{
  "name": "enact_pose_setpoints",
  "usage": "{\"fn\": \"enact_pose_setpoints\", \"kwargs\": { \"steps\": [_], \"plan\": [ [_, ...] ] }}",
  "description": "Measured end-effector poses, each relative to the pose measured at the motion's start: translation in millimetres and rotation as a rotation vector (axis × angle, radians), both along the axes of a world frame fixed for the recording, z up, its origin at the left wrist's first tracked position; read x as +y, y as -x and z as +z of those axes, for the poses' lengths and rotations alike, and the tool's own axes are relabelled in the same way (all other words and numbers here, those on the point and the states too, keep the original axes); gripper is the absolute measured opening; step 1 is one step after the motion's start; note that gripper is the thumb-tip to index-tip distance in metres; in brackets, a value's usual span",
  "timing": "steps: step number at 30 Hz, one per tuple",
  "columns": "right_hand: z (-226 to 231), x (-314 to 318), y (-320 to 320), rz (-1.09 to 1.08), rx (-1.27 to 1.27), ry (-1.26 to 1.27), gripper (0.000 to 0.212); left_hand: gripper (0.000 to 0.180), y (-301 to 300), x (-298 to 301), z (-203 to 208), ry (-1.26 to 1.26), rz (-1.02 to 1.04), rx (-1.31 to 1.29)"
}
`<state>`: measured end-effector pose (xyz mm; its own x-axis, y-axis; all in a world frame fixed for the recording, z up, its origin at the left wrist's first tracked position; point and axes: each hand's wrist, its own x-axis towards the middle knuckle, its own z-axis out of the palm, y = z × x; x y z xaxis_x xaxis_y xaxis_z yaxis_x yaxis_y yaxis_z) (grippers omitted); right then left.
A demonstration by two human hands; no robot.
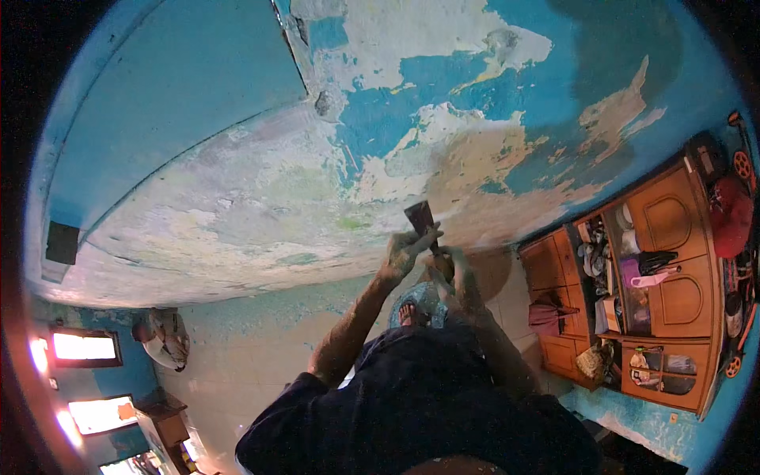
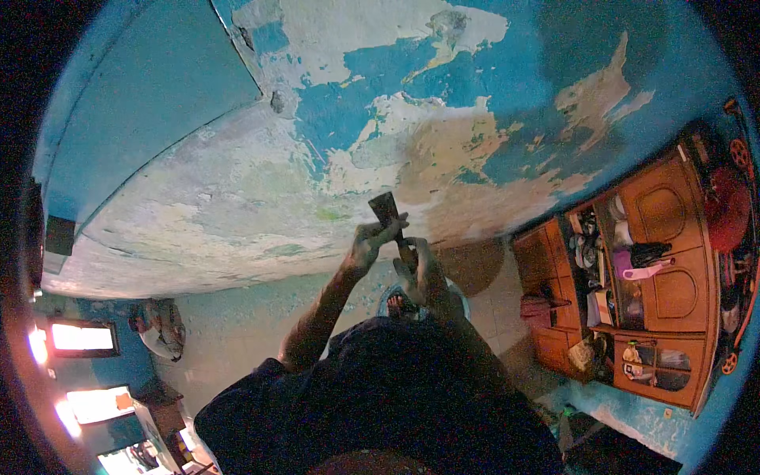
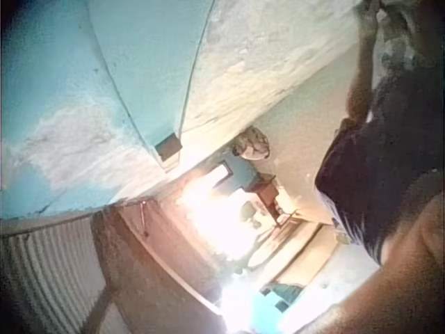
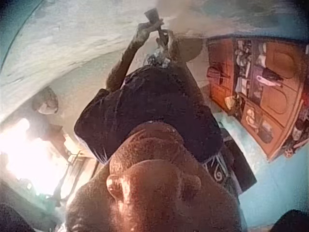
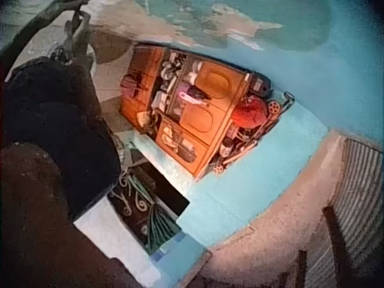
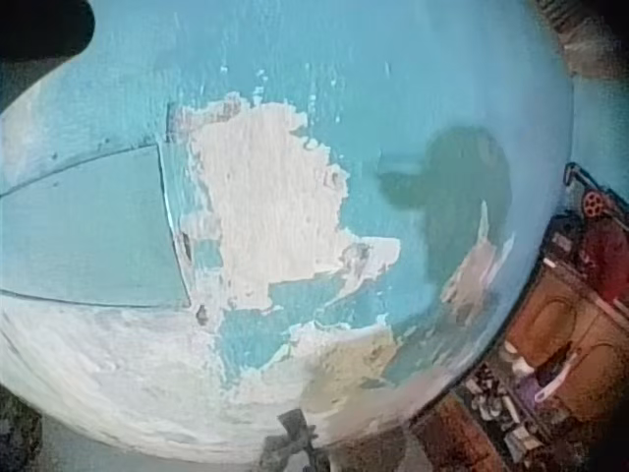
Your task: The person uses a scraping tool to remove peeling paint from a blue wall, clearing sections of the surface.
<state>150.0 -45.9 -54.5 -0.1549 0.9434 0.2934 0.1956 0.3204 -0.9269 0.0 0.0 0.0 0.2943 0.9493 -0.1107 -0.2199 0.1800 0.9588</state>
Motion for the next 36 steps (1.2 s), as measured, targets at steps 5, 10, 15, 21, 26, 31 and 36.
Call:
{"fn": "enact_pose_setpoints", "kwargs": {
  "steps": [5,10,15,21,26,31,36],
  "plan": [
    [103.1,8.5,24.4,-0.009,0.117,0.421,0.019,0.039,9.1,17.3,54.2,-0.049,-0.035,0.225],
    [116.3,44.6,39.2,0.040,0.283,0.365,0.021,0.036,-1.7,53.1,61.7,-0.144,0.126,-0.044],
    [121.3,75.1,45.9,-0.153,0.323,0.106,0.024,0.039,-18.9,69.5,114.6,-0.400,0.206,-0.023],
    [172.2,90.1,32.7,-0.091,0.430,0.038,0.027,0.030,-30.1,93.9,164.8,-0.444,0.207,-0.054],
    [184.9,92.9,35.0,-0.369,0.099,-0.553,0.053,0.032,-28.1,101.5,178.4,-0.594,0.384,0.266],
    [192.1,99.4,30.3,-0.332,-0.080,-0.526,0.067,0.032,-30.5,102.4,188.3,-0.555,0.335,0.279],
    [196.0,103.0,32.8,-0.302,-0.035,-0.523,0.067,0.032,-22.6,107.8,175.2,-0.620,0.351,0.240]
  ]
}}
